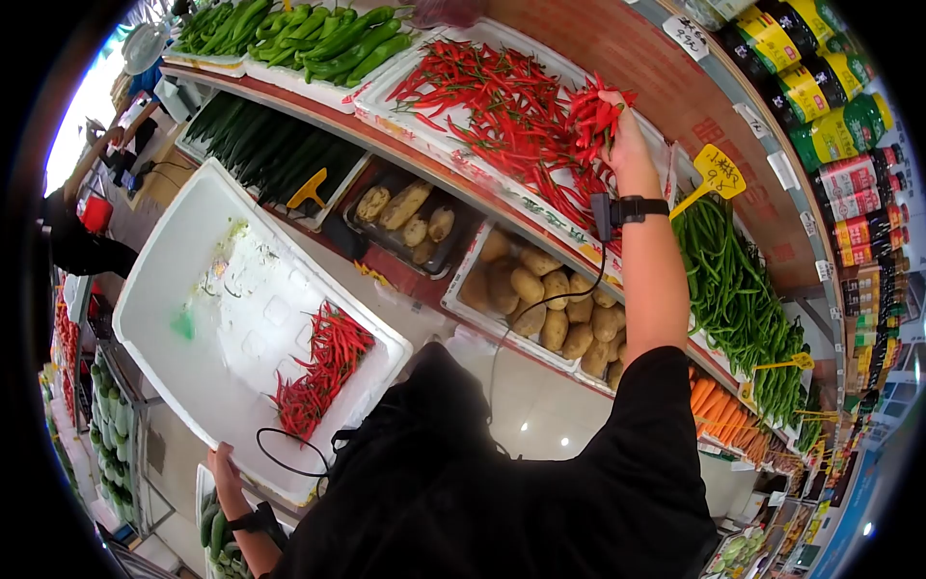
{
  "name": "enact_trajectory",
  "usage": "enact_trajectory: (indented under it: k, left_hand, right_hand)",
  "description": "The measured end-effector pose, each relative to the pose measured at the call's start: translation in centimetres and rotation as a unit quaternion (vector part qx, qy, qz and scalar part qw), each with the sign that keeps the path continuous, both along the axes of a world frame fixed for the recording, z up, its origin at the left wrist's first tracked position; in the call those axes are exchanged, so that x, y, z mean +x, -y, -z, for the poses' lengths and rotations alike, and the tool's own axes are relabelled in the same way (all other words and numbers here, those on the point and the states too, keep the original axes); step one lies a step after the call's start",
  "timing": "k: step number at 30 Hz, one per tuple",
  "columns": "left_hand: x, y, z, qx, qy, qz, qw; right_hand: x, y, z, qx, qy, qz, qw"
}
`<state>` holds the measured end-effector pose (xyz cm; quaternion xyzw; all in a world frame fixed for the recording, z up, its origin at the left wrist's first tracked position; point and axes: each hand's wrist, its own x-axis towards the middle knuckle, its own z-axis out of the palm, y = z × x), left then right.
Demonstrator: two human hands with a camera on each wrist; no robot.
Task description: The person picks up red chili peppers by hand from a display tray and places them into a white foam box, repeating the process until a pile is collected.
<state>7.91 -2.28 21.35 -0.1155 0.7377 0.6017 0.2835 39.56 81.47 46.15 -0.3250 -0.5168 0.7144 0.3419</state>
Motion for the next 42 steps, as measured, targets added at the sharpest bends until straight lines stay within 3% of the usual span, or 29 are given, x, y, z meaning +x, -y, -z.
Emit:
enact_trajectory:
  k: [4,7,9,11,13,15,17,19,20,23,24,27,31,32,35,38,41,42]
  left_hand:
    - [0.7,-1.0,0.2,0.022,-0.037,-0.018,0.999]
    - [0.9,-1.8,-1.3,-0.020,-0.011,-0.003,1.000]
    - [1.0,-1.5,-0.4,-0.062,-0.018,-0.038,0.997]
    - [0.9,-1.0,-0.8,-0.078,-0.008,0.005,0.997]
    - [1.2,-2.6,-2.5,-0.072,-0.007,0.003,0.997]
    - [1.7,-4.3,-4.5,-0.079,-0.009,0.011,0.997]
    - [1.5,-4.1,-4.4,-0.070,-0.012,0.007,0.997]
    - [1.6,-3.1,-2.6,-0.051,-0.017,-0.017,0.998]
    - [1.8,-3.2,-2.8,-0.049,-0.018,-0.016,0.999]
    - [2.4,-4.2,-3.7,-0.044,-0.025,-0.038,0.998]
    - [2.6,-4.5,-4.6,-0.050,-0.021,-0.020,0.998]
    - [2.4,-3.2,-3.3,-0.057,-0.017,-0.001,0.998]
    - [3.1,-2.9,-4.0,-0.073,-0.027,-0.017,0.997]
    - [3.1,-2.7,-4.1,-0.073,-0.022,-0.007,0.997]
    - [3.2,-3.4,-5.0,-0.063,-0.021,-0.006,0.998]
    - [3.1,-3.7,-4.9,-0.057,-0.021,-0.021,0.998]
    - [3.0,-3.7,-4.4,-0.054,-0.017,-0.028,0.998]
    - [2.9,-3.7,-4.3,-0.053,-0.016,-0.027,0.998]
  right_hand:
    - [-3.5,4.2,-1.2,-0.013,-0.065,-0.080,0.995]
    - [-7.0,12.2,-3.6,0.036,-0.071,-0.130,0.988]
    - [-8.9,17.1,-4.4,0.020,-0.065,-0.203,0.977]
    - [-11.4,22.1,-3.7,-0.020,-0.082,-0.265,0.960]
    - [-14.5,25.8,-0.9,-0.059,-0.089,-0.377,0.920]
    - [-17.8,29.8,4.4,-0.077,-0.049,-0.426,0.900]
    - [-20.4,34.2,8.8,-0.168,0.005,-0.488,0.857]
    - [-22.7,38.9,17.3,-0.207,0.030,-0.477,0.853]
    - [-23.4,41.2,19.5,-0.201,0.083,-0.460,0.861]
    - [-24.8,46.1,27.9,-0.123,0.199,-0.452,0.860]
    - [-24.8,46.8,30.8,-0.087,0.231,-0.456,0.855]
    - [-24.1,47.3,35.5,0.184,0.308,-0.460,0.813]
    - [-21.3,46.3,39.1,0.451,0.365,-0.458,0.674]
    - [-21.6,46.0,38.8,0.367,0.392,-0.513,0.670]
    - [-21.7,45.0,40.8,0.270,0.176,-0.568,0.757]
    - [-22.5,43.8,36.7,0.190,0.232,-0.609,0.734]
    - [-22.7,42.2,32.9,0.306,0.255,-0.570,0.718]
    - [-22.3,41.8,30.6,0.312,0.247,-0.548,0.736]
